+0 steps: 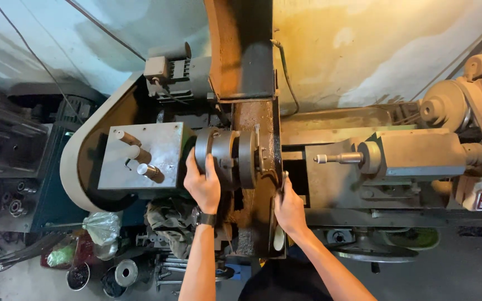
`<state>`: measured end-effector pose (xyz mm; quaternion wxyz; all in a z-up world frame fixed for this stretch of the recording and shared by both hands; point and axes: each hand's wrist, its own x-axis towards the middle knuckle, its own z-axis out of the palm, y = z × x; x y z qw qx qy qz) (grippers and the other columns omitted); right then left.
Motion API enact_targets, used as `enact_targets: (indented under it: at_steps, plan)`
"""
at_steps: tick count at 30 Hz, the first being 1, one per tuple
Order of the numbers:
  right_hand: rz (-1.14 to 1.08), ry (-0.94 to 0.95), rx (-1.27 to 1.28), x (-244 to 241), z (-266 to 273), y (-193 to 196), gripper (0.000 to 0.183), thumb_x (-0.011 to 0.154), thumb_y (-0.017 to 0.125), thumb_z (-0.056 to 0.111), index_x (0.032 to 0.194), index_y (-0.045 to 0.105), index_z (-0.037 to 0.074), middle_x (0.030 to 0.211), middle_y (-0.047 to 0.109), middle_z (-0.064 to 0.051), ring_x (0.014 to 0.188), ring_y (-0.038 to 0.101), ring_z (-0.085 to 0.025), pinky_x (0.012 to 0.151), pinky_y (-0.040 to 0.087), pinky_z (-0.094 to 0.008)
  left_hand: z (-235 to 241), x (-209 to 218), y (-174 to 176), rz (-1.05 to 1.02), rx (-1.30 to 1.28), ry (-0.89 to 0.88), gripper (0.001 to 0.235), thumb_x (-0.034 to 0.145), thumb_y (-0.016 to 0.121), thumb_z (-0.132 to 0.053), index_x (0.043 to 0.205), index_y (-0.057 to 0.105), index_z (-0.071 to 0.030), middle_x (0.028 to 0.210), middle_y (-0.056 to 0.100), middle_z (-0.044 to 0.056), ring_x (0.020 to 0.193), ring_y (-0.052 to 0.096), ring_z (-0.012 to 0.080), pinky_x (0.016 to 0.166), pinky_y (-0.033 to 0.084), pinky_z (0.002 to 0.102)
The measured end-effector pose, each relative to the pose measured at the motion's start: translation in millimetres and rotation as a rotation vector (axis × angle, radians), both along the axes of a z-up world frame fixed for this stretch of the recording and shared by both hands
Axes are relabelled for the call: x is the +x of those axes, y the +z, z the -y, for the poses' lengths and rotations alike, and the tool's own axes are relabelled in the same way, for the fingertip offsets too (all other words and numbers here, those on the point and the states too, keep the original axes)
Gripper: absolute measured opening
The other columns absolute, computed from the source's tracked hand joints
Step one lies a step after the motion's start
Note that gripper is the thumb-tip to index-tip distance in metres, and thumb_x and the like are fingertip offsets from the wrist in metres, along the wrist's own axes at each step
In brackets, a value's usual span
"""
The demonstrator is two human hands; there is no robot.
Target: The person works at a lathe, turning and tightening the chuck and a mounted workpiece by hand, then uses a wrench on the chuck. They wipe parts and the machine with a rag, handle small metal components from the bench, and press machine controls.
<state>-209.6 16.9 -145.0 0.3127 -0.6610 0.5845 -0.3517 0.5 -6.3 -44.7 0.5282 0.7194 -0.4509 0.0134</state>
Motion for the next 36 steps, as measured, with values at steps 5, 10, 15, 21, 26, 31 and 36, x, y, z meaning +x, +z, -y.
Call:
enact_targets:
  at_steps: [5,10,15,21,26,31,36]
  plan:
    - [0.161,0.013,0.135,-9,-13,14,0.054,0.094,0.059,0.008,0.146,0.046,0.006,0.092,0.071,-0.024,0.079,0.072,-0.038,0.072,0.056,-0.043,-34,-6,-49,-0.01,-0.159,0.032,0.04,0.097,0.072,-0.009,0.134,0.06,0.002,0.122,0.071,0.02,0.106,0.071,0.0336,0.094,0.056,0.04]
    - [0.108,0.077,0.134,-13,-9,28,0.059,0.092,0.061,0.01,0.149,0.043,0.006,0.086,0.069,-0.025,0.076,0.071,-0.039,0.071,0.055,-0.044,-46,-24,-22,0.052,-0.266,0.027,0.043,0.096,0.072,-0.005,0.135,0.054,0.004,0.136,0.061,0.018,0.127,0.061,0.0303,0.11,0.049,0.041]
    - [0.037,0.178,0.228,2,10,68,0.061,0.089,0.06,0.011,0.148,0.047,0.009,0.077,0.067,-0.029,0.073,0.069,-0.043,0.068,0.053,-0.049,-2,-22,30,0.299,-0.184,-0.321,0.044,0.089,0.078,-0.008,0.128,0.059,-0.001,0.138,0.06,0.014,0.138,0.053,0.0294,0.119,0.04,0.049]
    - [-0.129,0.285,0.205,9,31,47,0.033,0.092,0.064,0.018,0.122,0.063,0.003,0.078,0.069,-0.025,0.077,0.069,-0.044,0.071,0.054,-0.052,41,-29,24,0.436,0.145,-0.512,0.042,0.082,0.084,-0.027,0.112,0.069,-0.003,0.131,0.066,0.012,0.134,0.053,0.0347,0.116,0.029,0.058]
    - [-0.181,0.327,0.256,14,31,66,0.042,0.091,0.066,0.02,0.128,0.057,0.0,0.082,0.07,-0.027,0.081,0.068,-0.045,0.074,0.054,-0.052,42,-38,29,0.422,0.127,-0.474,0.026,0.084,0.082,-0.027,0.101,0.074,-0.008,0.124,0.073,0.005,0.128,0.057,0.0303,0.116,0.032,0.056]
    - [-0.161,0.185,-0.122,22,17,-15,0.065,0.094,0.065,0.01,0.153,0.038,-0.001,0.087,0.065,-0.023,0.079,0.065,-0.041,0.068,0.053,-0.049,42,-39,34,0.437,0.147,-0.459,0.022,0.084,0.082,-0.025,0.096,0.074,-0.009,0.121,0.075,0.002,0.12,0.061,0.0278,0.114,0.036,0.054]
    - [-0.014,0.257,-0.285,9,27,4,0.07,0.094,0.062,-0.001,0.157,0.032,0.0,0.098,0.066,-0.021,0.085,0.066,-0.039,0.072,0.055,-0.044,38,-43,33,0.45,0.118,-0.437,0.028,0.087,0.081,-0.025,0.107,0.074,-0.006,0.12,0.074,0.002,0.117,0.063,0.0271,0.112,0.039,0.052]
